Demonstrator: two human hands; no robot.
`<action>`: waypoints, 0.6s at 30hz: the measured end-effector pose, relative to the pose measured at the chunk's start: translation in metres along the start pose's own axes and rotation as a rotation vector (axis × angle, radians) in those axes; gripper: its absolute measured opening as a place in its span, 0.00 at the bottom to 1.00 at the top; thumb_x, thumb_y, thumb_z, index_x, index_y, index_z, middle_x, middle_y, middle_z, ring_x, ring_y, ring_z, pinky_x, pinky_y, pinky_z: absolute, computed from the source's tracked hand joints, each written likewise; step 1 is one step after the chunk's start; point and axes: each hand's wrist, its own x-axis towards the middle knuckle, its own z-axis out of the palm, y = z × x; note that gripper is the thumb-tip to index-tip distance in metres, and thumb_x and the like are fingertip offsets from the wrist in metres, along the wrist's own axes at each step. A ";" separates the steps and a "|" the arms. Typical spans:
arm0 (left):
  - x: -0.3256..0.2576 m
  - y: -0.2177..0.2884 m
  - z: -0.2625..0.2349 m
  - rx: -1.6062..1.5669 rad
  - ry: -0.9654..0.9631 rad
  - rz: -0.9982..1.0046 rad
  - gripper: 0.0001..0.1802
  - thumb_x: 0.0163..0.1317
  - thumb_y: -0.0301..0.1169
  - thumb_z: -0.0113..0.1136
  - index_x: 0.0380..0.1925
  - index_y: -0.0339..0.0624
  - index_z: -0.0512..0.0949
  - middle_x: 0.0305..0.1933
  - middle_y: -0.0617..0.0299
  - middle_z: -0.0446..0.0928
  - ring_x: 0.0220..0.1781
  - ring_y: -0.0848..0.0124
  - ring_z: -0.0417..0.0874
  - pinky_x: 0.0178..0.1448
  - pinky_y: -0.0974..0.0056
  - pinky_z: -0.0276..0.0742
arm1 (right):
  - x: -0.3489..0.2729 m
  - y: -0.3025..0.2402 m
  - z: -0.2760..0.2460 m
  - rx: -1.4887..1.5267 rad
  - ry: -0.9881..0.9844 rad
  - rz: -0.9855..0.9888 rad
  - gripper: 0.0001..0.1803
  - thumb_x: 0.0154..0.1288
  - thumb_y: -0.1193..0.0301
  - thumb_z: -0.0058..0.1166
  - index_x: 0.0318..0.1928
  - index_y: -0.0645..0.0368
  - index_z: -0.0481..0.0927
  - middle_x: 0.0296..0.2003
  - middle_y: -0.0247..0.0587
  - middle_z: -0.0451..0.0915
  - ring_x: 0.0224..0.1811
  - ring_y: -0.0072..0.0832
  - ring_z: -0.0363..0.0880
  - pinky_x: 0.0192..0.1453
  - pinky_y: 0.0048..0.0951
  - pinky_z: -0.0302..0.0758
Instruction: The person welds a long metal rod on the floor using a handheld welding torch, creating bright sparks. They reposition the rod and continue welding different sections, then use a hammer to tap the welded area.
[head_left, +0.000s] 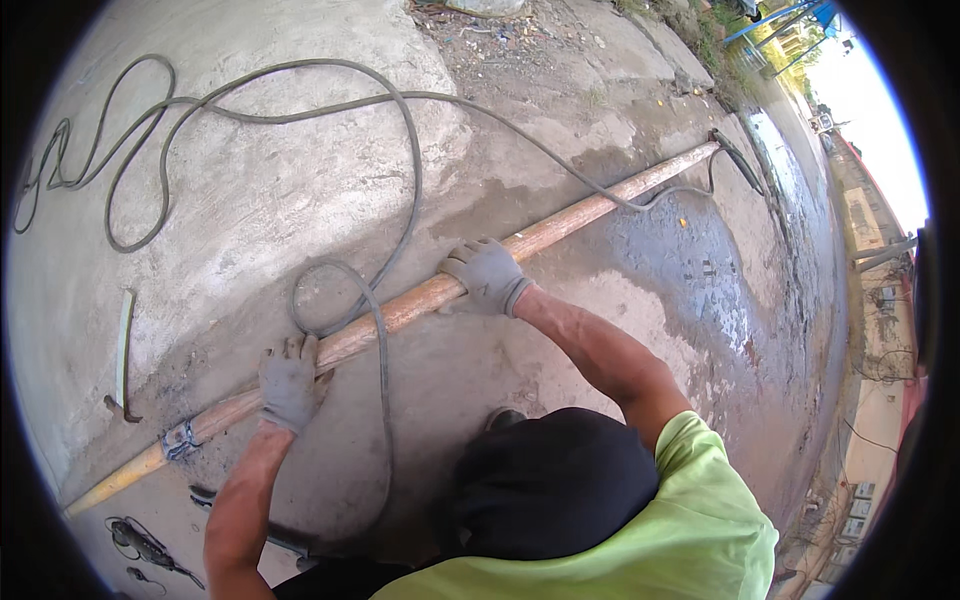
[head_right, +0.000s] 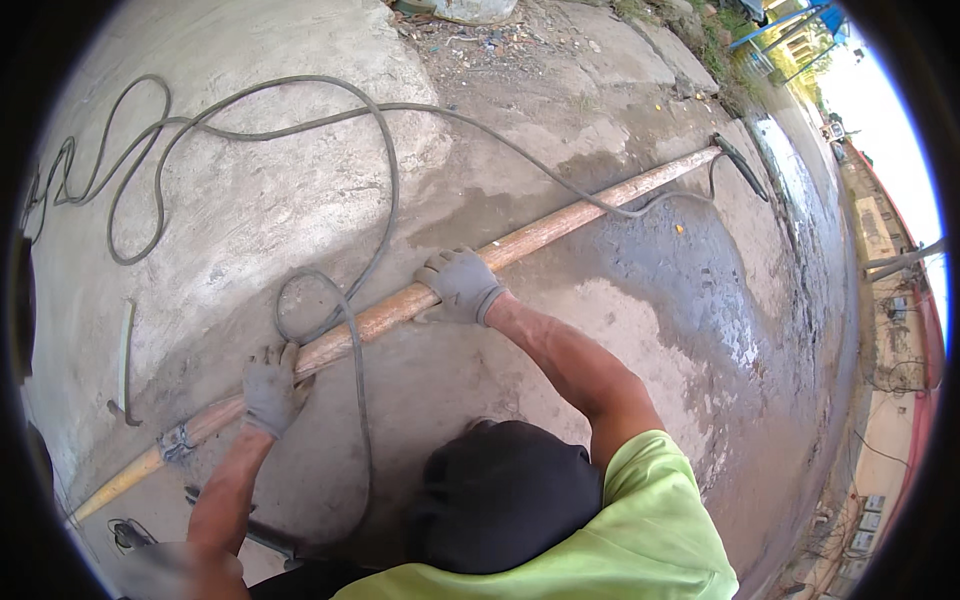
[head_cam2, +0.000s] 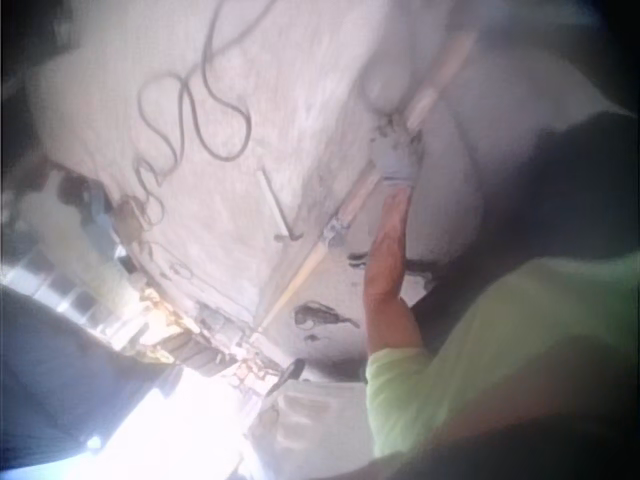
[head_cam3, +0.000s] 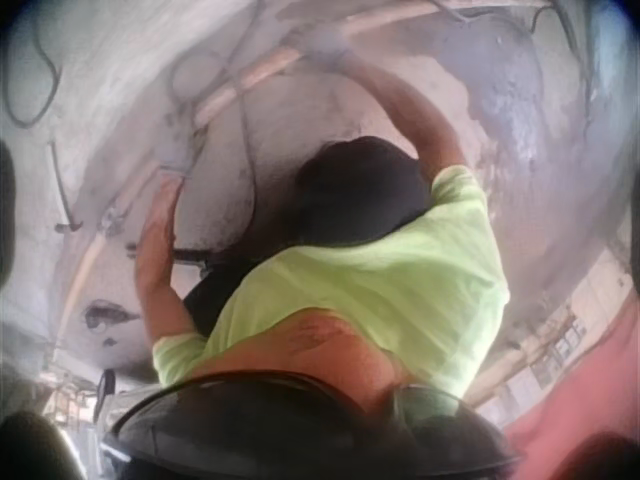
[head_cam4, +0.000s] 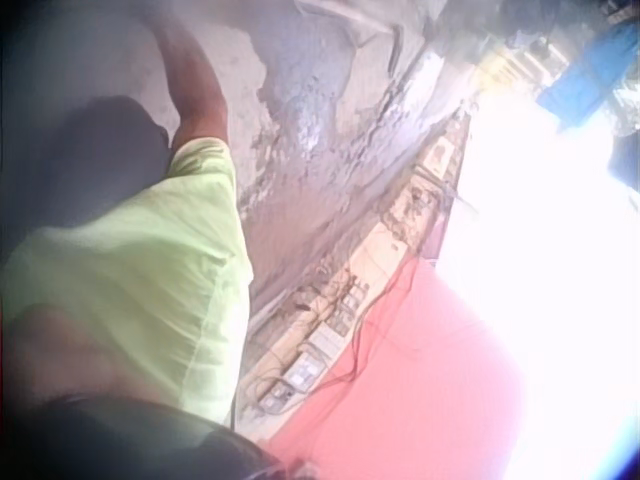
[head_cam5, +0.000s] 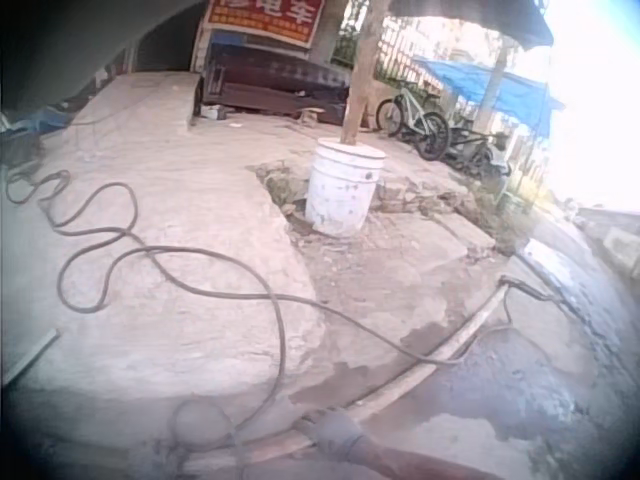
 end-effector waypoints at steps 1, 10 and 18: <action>0.002 -0.001 0.002 0.013 0.012 0.007 0.35 0.59 0.44 0.78 0.63 0.40 0.81 0.58 0.49 0.83 0.60 0.53 0.84 0.58 0.47 0.84 | 0.003 0.000 -0.002 0.010 -0.012 -0.002 0.36 0.56 0.37 0.75 0.56 0.48 0.88 0.53 0.39 0.87 0.58 0.44 0.85 0.64 0.49 0.77; 0.007 -0.022 0.001 -0.150 -0.161 -0.073 0.37 0.61 0.47 0.78 0.67 0.43 0.79 0.56 0.49 0.83 0.58 0.50 0.86 0.59 0.46 0.83 | 0.038 0.001 -0.022 0.027 -0.103 -0.058 0.32 0.53 0.41 0.77 0.52 0.48 0.89 0.51 0.40 0.87 0.55 0.46 0.86 0.60 0.50 0.81; 0.007 -0.038 0.007 -0.249 -0.125 0.008 0.33 0.60 0.49 0.78 0.58 0.42 0.81 0.57 0.50 0.82 0.59 0.50 0.88 0.58 0.46 0.88 | 0.011 -0.006 0.020 0.033 0.157 -0.079 0.38 0.50 0.54 0.82 0.59 0.58 0.82 0.57 0.50 0.83 0.61 0.55 0.81 0.67 0.56 0.77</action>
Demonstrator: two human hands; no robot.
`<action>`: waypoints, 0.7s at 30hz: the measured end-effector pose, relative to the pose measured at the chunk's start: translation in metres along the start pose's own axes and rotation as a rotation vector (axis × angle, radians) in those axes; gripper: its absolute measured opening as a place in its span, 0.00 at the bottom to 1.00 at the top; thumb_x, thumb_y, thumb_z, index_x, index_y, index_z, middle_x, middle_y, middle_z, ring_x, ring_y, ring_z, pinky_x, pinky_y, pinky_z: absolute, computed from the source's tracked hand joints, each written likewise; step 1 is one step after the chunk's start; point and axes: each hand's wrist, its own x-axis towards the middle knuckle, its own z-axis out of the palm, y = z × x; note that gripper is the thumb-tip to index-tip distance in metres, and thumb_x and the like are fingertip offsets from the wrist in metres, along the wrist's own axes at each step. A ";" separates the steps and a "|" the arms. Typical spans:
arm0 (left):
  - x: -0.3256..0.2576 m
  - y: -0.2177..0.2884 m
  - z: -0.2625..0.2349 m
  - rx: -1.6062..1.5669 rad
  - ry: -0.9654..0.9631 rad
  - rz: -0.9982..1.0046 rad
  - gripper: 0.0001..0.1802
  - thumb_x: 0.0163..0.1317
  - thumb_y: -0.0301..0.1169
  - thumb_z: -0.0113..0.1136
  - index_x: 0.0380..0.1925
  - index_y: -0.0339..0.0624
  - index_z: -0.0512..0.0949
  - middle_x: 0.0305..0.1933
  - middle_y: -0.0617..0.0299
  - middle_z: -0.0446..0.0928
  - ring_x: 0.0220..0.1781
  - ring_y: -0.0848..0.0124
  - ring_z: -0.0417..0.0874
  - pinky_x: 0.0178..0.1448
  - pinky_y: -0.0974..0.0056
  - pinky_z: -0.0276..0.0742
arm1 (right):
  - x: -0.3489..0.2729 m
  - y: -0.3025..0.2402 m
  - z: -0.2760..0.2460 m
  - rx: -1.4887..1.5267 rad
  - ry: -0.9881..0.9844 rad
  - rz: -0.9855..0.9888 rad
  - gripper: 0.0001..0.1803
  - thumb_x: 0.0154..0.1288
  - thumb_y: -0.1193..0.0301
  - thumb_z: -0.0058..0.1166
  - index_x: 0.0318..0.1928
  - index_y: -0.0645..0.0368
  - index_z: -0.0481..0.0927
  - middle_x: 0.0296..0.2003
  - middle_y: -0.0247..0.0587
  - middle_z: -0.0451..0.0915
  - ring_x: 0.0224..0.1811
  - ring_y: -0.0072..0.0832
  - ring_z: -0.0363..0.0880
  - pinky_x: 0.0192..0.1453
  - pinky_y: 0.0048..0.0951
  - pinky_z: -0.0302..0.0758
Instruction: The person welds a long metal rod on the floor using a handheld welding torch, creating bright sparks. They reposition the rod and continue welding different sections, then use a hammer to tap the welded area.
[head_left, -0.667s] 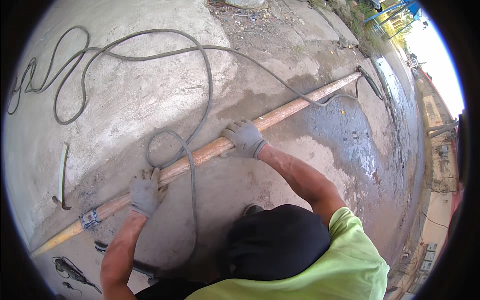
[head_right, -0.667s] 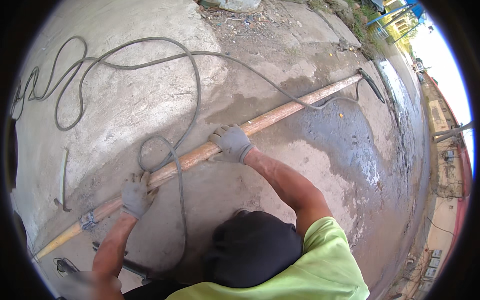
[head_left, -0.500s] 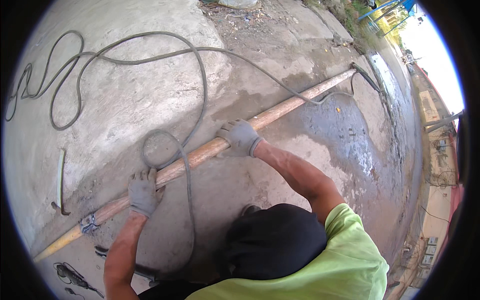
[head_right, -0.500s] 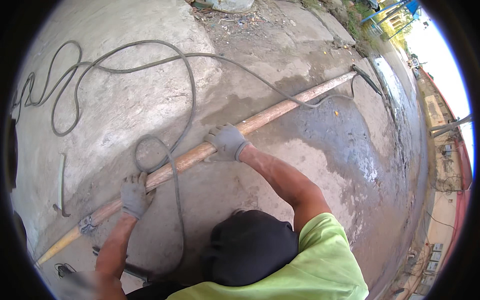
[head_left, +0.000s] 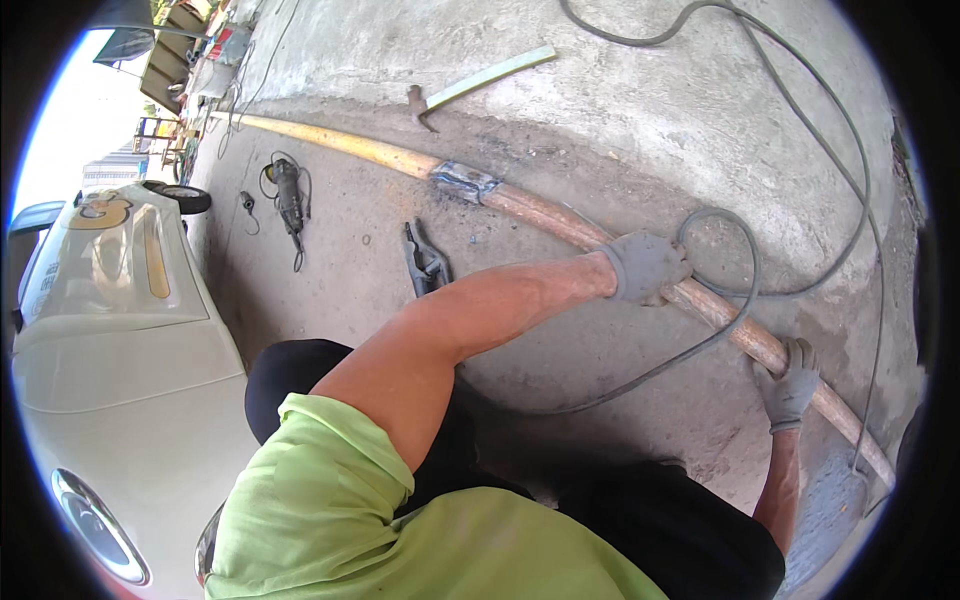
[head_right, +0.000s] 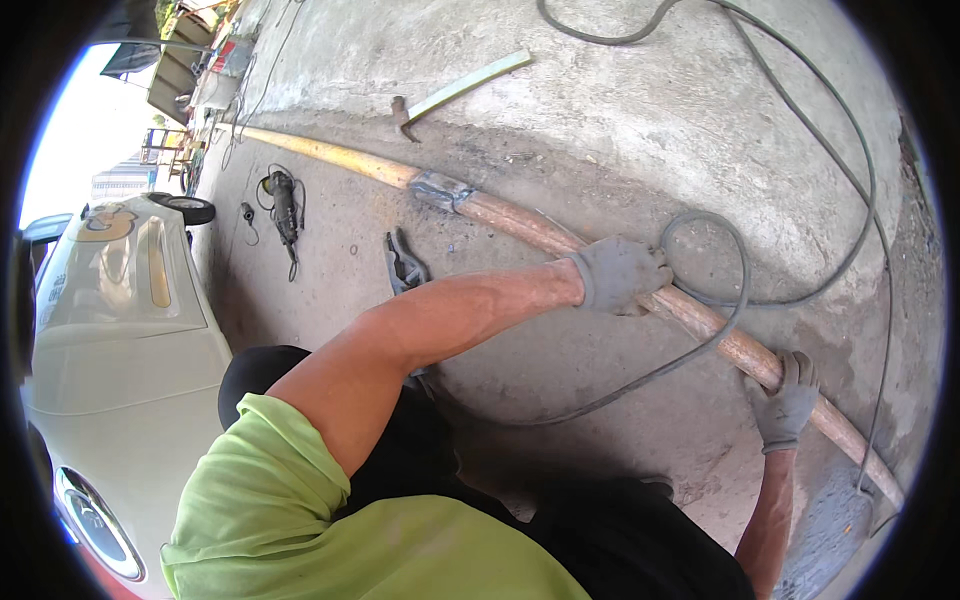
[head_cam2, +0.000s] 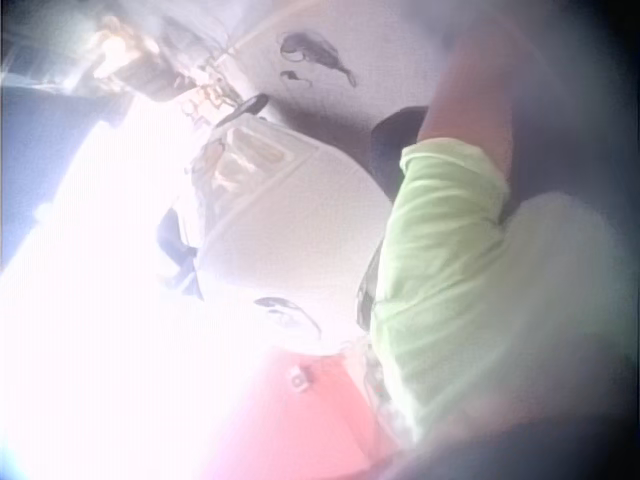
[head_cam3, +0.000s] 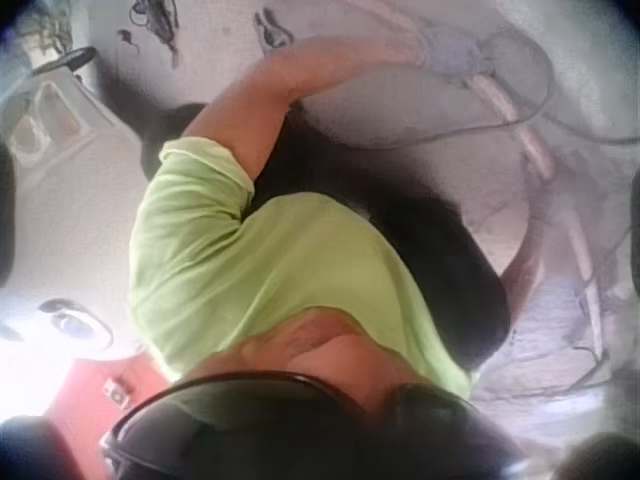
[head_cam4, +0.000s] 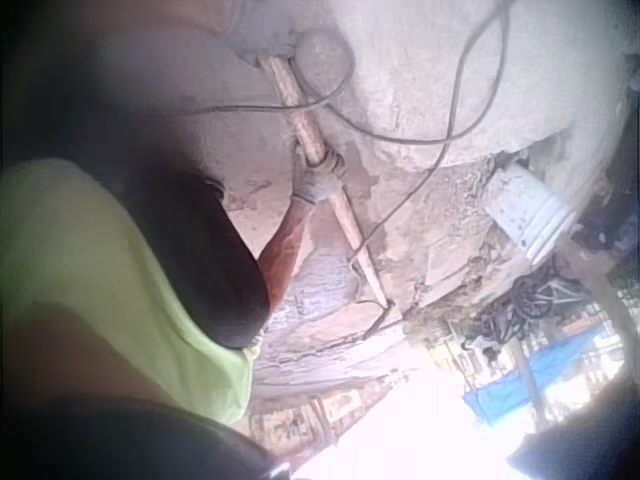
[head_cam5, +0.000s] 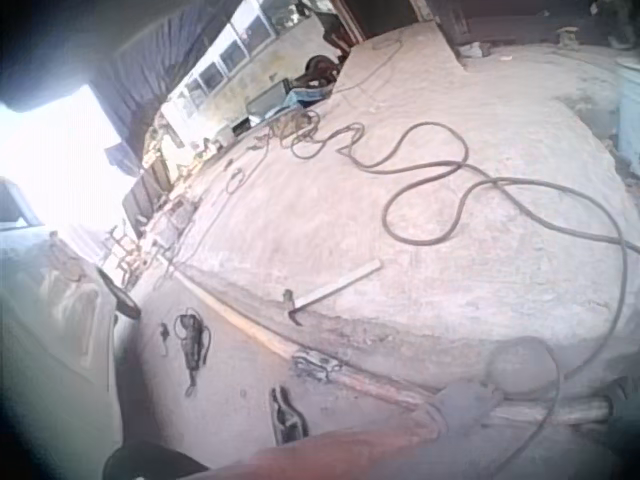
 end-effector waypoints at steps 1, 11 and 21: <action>-0.001 -0.003 0.001 0.003 -0.031 -0.004 0.33 0.59 0.50 0.79 0.58 0.42 0.81 0.58 0.51 0.82 0.60 0.50 0.88 0.58 0.45 0.88 | 0.000 -0.006 0.011 -0.048 0.045 0.016 0.39 0.52 0.54 0.81 0.61 0.58 0.81 0.58 0.50 0.83 0.63 0.55 0.80 0.69 0.56 0.75; 0.015 -0.012 -0.008 -0.141 -0.176 0.020 0.34 0.57 0.49 0.81 0.59 0.43 0.83 0.60 0.50 0.84 0.64 0.49 0.88 0.63 0.43 0.86 | 0.026 0.005 0.006 -0.083 -0.165 -0.070 0.37 0.53 0.52 0.81 0.59 0.58 0.81 0.53 0.50 0.83 0.57 0.55 0.82 0.62 0.55 0.78; -0.010 0.000 -0.001 -0.040 0.072 -0.088 0.32 0.58 0.52 0.80 0.56 0.45 0.85 0.58 0.50 0.85 0.62 0.52 0.89 0.59 0.44 0.85 | 0.041 0.015 0.001 -0.042 -0.253 -0.164 0.36 0.49 0.54 0.83 0.54 0.60 0.83 0.50 0.57 0.84 0.52 0.60 0.83 0.53 0.58 0.80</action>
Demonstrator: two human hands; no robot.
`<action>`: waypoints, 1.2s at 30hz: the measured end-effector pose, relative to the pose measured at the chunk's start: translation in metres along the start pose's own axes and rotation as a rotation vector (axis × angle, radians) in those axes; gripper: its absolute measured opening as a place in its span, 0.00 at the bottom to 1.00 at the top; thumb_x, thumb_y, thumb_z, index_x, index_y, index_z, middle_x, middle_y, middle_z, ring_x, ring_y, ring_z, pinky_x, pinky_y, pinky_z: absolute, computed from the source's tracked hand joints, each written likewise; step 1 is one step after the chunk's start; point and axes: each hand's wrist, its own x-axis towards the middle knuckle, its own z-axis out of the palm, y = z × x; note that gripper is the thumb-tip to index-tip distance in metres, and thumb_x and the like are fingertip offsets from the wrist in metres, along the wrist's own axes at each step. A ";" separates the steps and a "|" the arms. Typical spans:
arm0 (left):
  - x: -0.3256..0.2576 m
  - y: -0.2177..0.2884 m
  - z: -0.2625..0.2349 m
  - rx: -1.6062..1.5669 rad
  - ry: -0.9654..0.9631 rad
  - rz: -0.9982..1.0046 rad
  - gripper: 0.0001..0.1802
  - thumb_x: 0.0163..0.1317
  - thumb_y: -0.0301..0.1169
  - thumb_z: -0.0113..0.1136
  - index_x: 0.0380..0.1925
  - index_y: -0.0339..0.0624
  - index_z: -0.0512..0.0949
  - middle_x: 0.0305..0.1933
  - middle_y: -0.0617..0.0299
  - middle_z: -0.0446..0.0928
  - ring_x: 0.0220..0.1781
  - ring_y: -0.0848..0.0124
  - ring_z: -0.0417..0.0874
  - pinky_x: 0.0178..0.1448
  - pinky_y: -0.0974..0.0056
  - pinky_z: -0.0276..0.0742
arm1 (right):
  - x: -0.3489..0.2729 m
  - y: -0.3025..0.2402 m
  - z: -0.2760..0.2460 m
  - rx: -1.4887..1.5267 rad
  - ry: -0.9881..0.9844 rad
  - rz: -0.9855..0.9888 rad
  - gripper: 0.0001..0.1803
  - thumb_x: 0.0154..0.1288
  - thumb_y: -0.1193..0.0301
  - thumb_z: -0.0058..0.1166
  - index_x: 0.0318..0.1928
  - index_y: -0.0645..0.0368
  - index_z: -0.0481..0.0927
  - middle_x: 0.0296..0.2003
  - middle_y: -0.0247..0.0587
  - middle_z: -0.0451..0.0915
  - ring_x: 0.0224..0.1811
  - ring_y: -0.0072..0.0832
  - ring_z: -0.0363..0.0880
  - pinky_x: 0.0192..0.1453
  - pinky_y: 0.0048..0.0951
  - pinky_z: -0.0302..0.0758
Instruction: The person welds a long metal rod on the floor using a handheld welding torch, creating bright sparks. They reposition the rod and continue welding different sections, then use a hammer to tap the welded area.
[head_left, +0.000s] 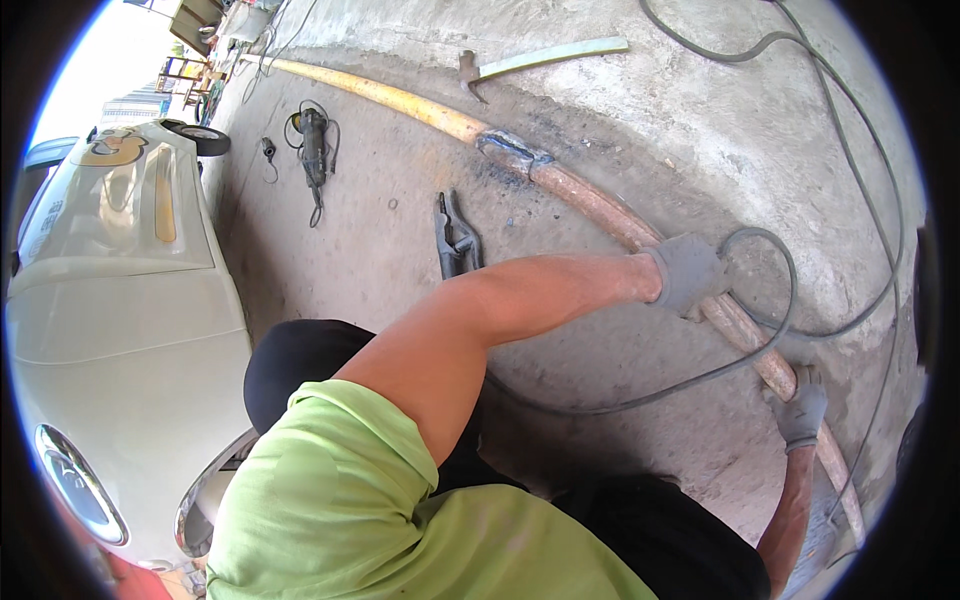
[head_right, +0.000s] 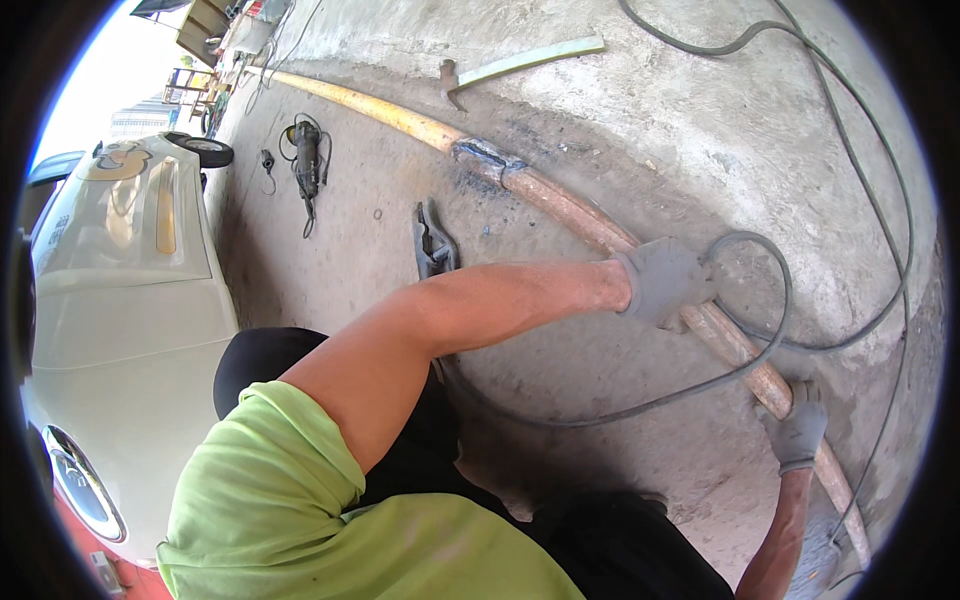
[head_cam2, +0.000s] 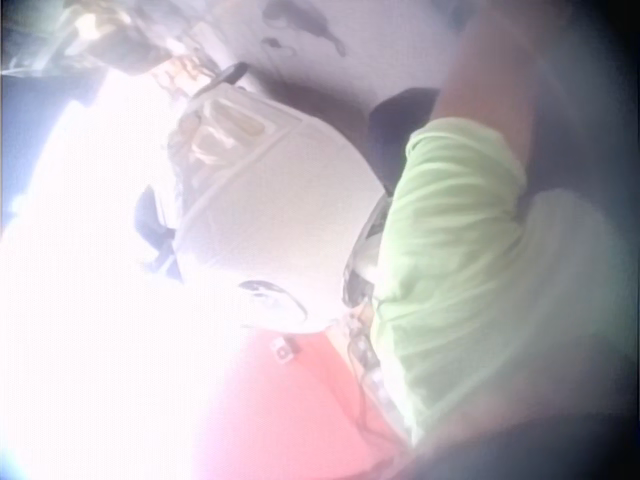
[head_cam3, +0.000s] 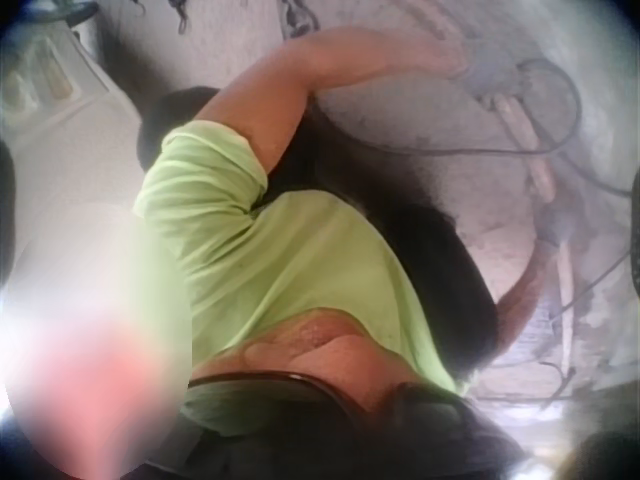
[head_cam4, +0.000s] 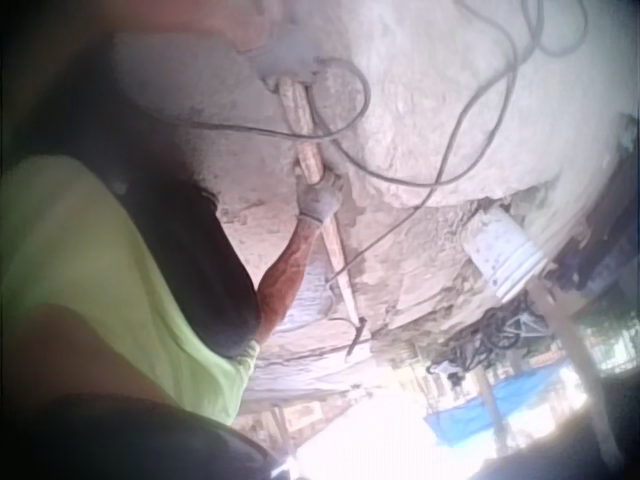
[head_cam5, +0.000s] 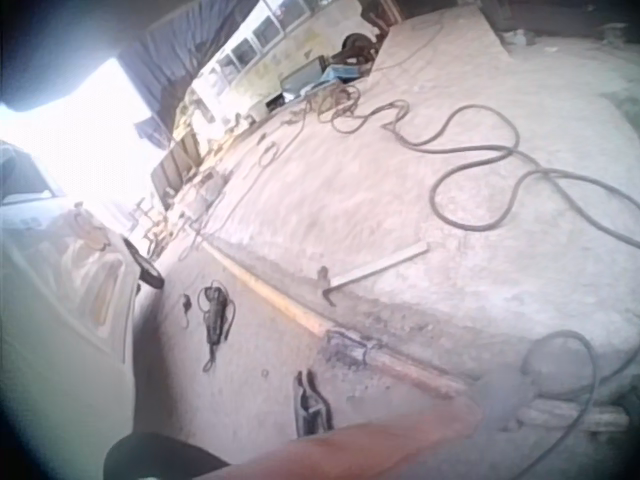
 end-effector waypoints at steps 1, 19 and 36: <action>-0.003 0.007 0.000 0.021 0.065 -0.031 0.31 0.59 0.51 0.79 0.56 0.45 0.85 0.58 0.51 0.85 0.61 0.53 0.89 0.58 0.44 0.84 | -0.001 0.001 -0.003 0.007 -0.004 0.004 0.35 0.48 0.54 0.83 0.53 0.60 0.83 0.50 0.57 0.84 0.52 0.60 0.83 0.53 0.58 0.80; 0.029 -0.017 -0.038 -0.036 -0.345 -0.025 0.31 0.55 0.50 0.84 0.53 0.43 0.88 0.53 0.51 0.91 0.59 0.47 0.92 0.62 0.46 0.86 | 0.036 0.006 -0.048 0.349 -0.289 0.017 0.31 0.48 0.60 0.86 0.49 0.62 0.87 0.41 0.56 0.90 0.44 0.56 0.89 0.51 0.48 0.84; 0.066 -0.041 -0.068 -0.107 -0.548 0.025 0.41 0.57 0.53 0.83 0.66 0.41 0.86 0.66 0.45 0.86 0.68 0.47 0.87 0.67 0.45 0.83 | 0.038 -0.035 -0.039 0.051 0.090 0.035 0.38 0.56 0.65 0.77 0.68 0.59 0.79 0.54 0.51 0.87 0.53 0.56 0.87 0.60 0.55 0.81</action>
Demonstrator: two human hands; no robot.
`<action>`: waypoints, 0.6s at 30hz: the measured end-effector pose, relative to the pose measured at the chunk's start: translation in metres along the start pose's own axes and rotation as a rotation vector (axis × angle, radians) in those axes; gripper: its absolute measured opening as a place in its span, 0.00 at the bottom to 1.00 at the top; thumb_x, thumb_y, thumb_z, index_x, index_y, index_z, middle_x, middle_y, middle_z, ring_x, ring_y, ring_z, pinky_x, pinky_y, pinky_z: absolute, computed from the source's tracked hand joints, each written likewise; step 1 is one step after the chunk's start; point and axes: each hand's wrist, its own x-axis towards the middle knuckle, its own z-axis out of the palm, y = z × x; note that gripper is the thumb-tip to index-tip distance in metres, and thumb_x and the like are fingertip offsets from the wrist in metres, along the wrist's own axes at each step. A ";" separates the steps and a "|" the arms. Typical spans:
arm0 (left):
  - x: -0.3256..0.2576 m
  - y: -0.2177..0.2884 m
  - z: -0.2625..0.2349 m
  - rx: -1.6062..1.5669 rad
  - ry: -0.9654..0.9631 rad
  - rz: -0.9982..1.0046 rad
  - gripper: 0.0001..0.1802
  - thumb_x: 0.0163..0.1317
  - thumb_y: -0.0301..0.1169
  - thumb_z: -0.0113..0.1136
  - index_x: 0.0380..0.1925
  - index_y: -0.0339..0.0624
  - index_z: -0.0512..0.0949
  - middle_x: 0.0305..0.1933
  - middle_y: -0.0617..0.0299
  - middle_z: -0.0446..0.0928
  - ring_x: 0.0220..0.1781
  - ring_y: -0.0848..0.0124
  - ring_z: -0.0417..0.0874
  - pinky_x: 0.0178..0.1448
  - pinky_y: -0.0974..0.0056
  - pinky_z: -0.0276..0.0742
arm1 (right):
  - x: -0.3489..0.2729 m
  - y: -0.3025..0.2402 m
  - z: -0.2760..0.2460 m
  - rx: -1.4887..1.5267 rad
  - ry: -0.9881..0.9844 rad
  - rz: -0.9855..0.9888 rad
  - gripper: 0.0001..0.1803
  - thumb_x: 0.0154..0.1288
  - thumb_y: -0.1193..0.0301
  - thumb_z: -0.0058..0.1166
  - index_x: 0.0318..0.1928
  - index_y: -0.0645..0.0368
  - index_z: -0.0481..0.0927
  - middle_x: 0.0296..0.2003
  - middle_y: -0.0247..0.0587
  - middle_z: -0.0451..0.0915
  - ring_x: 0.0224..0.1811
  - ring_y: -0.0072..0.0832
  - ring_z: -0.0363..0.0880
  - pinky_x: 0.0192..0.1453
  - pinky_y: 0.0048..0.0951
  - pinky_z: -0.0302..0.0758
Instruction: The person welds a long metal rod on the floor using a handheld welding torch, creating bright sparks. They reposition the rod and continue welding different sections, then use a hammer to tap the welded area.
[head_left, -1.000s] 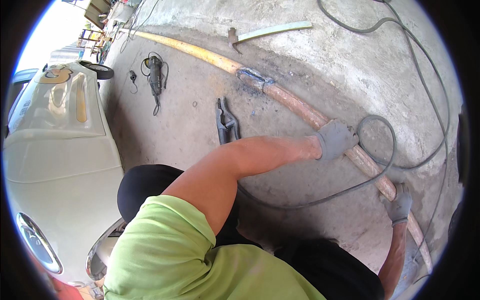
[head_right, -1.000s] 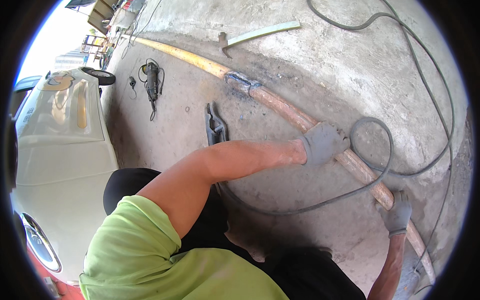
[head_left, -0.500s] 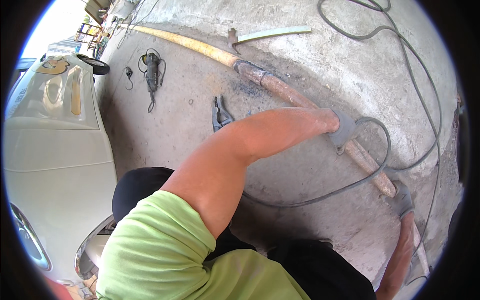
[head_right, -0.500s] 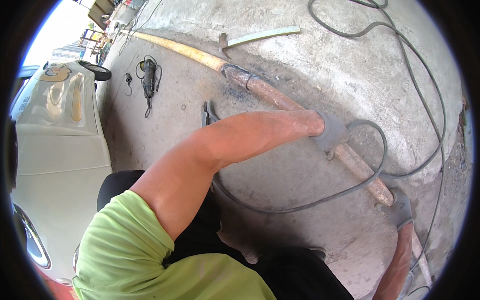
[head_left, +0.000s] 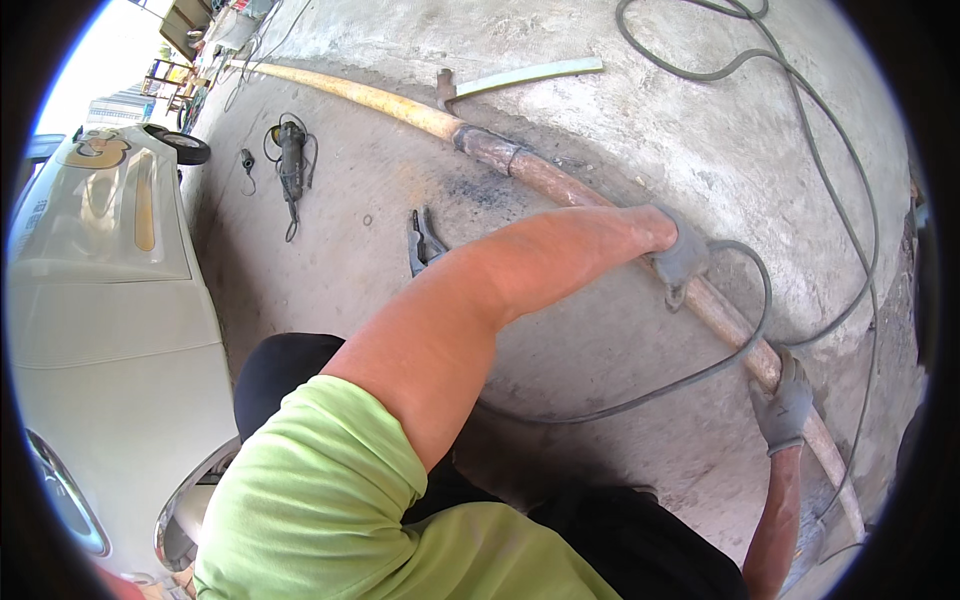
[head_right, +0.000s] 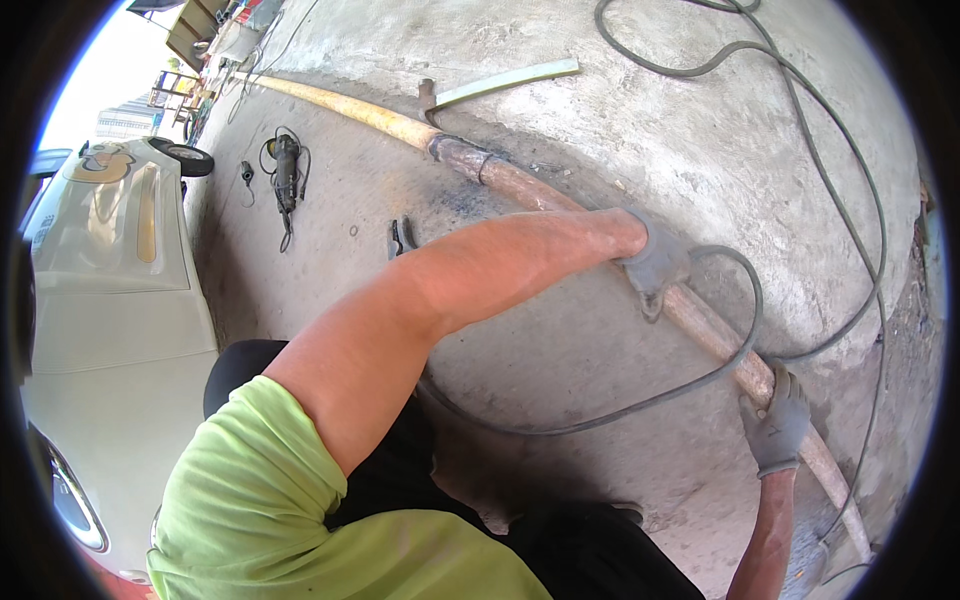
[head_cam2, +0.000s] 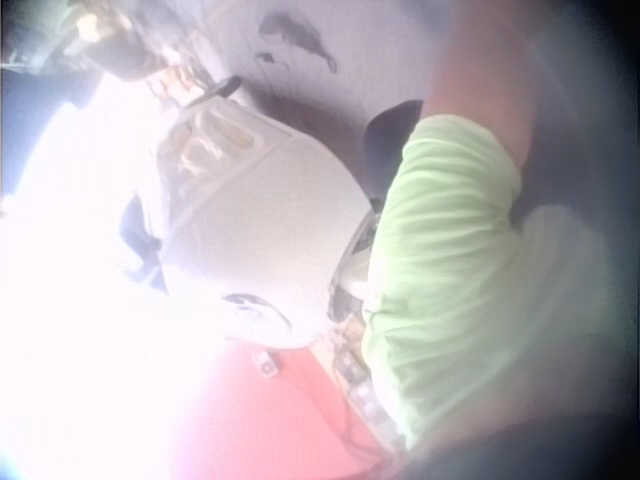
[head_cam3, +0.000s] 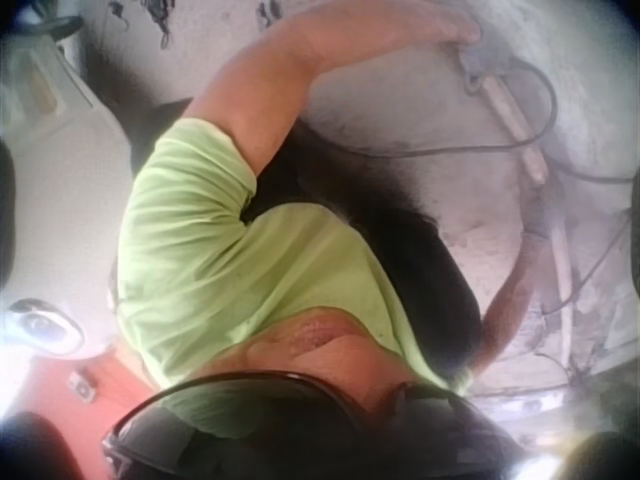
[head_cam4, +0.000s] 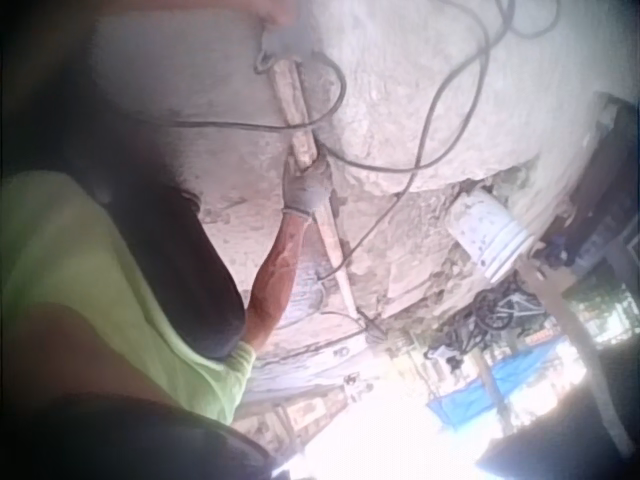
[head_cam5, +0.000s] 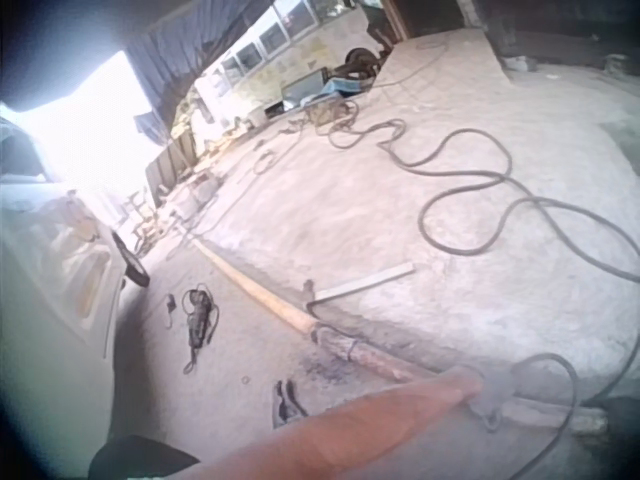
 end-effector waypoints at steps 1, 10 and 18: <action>0.002 -0.001 0.000 0.023 -0.010 0.010 0.42 0.57 0.53 0.83 0.66 0.41 0.86 0.66 0.45 0.86 0.68 0.47 0.87 0.67 0.45 0.83 | 0.005 -0.005 0.005 -0.053 0.015 0.015 0.39 0.56 0.65 0.76 0.68 0.58 0.78 0.55 0.51 0.86 0.53 0.56 0.86 0.60 0.56 0.81; 0.002 -0.011 -0.027 -0.163 -0.100 -0.075 0.37 0.57 0.55 0.84 0.57 0.37 0.90 0.52 0.48 0.92 0.55 0.50 0.92 0.60 0.48 0.84 | 0.051 0.003 -0.009 -0.034 -0.164 0.104 0.22 0.58 0.65 0.74 0.51 0.57 0.83 0.42 0.55 0.88 0.45 0.59 0.88 0.49 0.55 0.83; -0.010 -0.004 -0.015 -0.141 0.140 -0.032 0.35 0.58 0.52 0.82 0.57 0.38 0.88 0.54 0.46 0.91 0.57 0.47 0.92 0.61 0.48 0.86 | 0.047 0.002 -0.012 0.012 -0.132 0.093 0.23 0.55 0.65 0.75 0.51 0.56 0.83 0.42 0.55 0.89 0.45 0.59 0.89 0.50 0.53 0.84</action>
